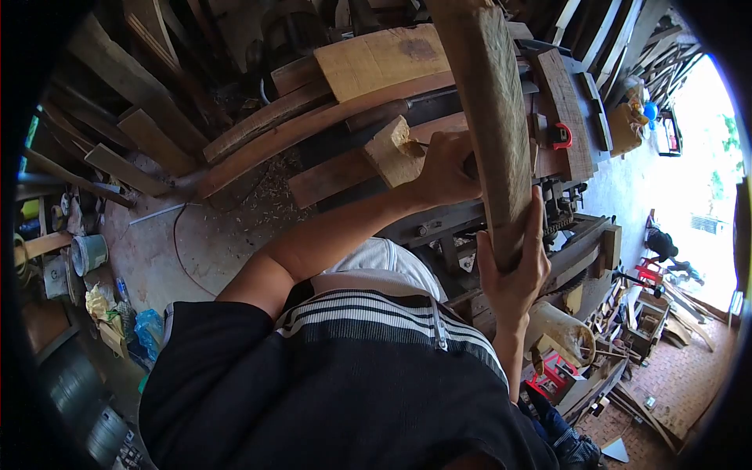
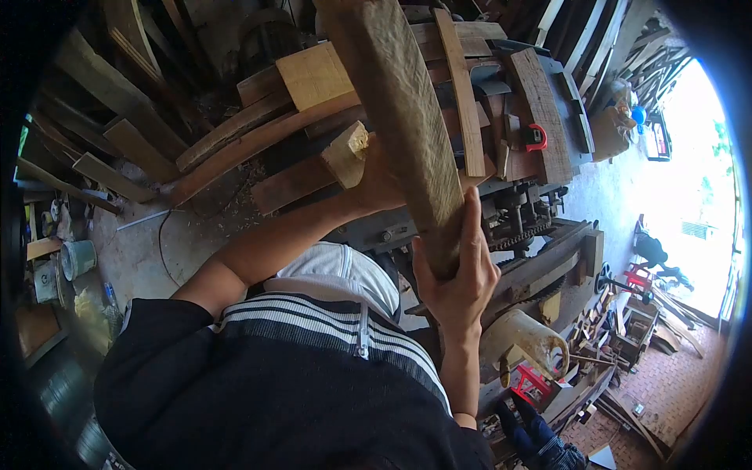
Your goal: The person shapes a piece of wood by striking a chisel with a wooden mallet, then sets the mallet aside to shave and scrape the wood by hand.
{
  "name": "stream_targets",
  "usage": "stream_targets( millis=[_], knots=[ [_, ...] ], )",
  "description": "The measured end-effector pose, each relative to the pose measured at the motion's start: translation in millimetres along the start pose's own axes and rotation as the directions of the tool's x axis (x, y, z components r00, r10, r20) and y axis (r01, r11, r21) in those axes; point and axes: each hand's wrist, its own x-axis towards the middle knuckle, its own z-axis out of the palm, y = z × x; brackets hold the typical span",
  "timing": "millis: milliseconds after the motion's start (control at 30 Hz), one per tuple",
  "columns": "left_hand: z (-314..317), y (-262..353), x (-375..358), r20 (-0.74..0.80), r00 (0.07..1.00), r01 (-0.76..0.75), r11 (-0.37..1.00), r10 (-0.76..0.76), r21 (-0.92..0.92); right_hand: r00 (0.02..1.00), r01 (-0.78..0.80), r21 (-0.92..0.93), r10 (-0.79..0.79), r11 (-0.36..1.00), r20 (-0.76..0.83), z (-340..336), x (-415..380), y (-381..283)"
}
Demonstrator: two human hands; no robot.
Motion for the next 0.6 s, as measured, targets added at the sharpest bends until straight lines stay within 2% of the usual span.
stream_targets(
  millis=[100,167,200,233,267,300,333,400,433,467,533,600],
  knots=[
    [-5,0,3,0.02,0.999,0.043,0.999,-0.043,0.008,0.998,0.004,0.015,-0.003,1.0,-0.066,-7,-2,-6],
    [-8,3,2,0.004,0.999,0.038,0.999,-0.038,0.004,0.947,0.05,0.041,-0.034,0.998,-0.319,-7,-4,-11],
    [-8,4,3,-0.007,1.0,0.027,1.0,-0.027,-0.002,0.945,0.049,0.037,-0.034,0.998,-0.325,-3,-1,-10],
    [-5,3,3,-0.001,1.0,0.023,1.0,-0.023,-0.007,0.99,0.027,0.08,-0.015,0.996,-0.141,3,6,-6],
    [-2,1,2,-0.063,0.996,0.058,0.983,-0.07,-0.173,0.999,-0.004,0.119,-0.001,0.993,0.046,8,9,-5],
    [0,-1,5,-0.12,0.985,0.077,0.94,-0.123,-0.333,0.999,0.045,0.095,-0.044,0.994,-0.012,9,9,-5],
    [-5,-4,7,-0.116,0.986,0.075,0.939,-0.12,-0.334,0.999,0.044,0.095,-0.043,0.995,-0.017,10,9,-2],
    [-21,-12,11,-0.047,0.984,0.17,0.985,-0.169,0.023,0.994,0.001,0.157,0.015,0.988,-0.104,13,4,4],
    [-23,-9,19,-0.091,0.984,0.156,0.986,-0.151,0.057,0.989,-0.094,0.186,0.113,0.978,-0.092,12,2,5],
    [-24,-9,24,-0.082,0.984,0.159,0.986,-0.155,0.05,0.988,-0.103,0.181,0.122,0.978,-0.096,12,-1,7],
    [-29,-9,34,-0.196,0.957,0.208,0.977,-0.214,-0.053,0.932,-0.324,0.236,0.351,0.916,-0.084,12,-4,11],
    [-35,-5,35,-0.168,0.958,0.23,0.973,-0.231,-0.027,0.925,-0.323,0.294,0.366,0.9,-0.103,12,-7,10]
  ],
)
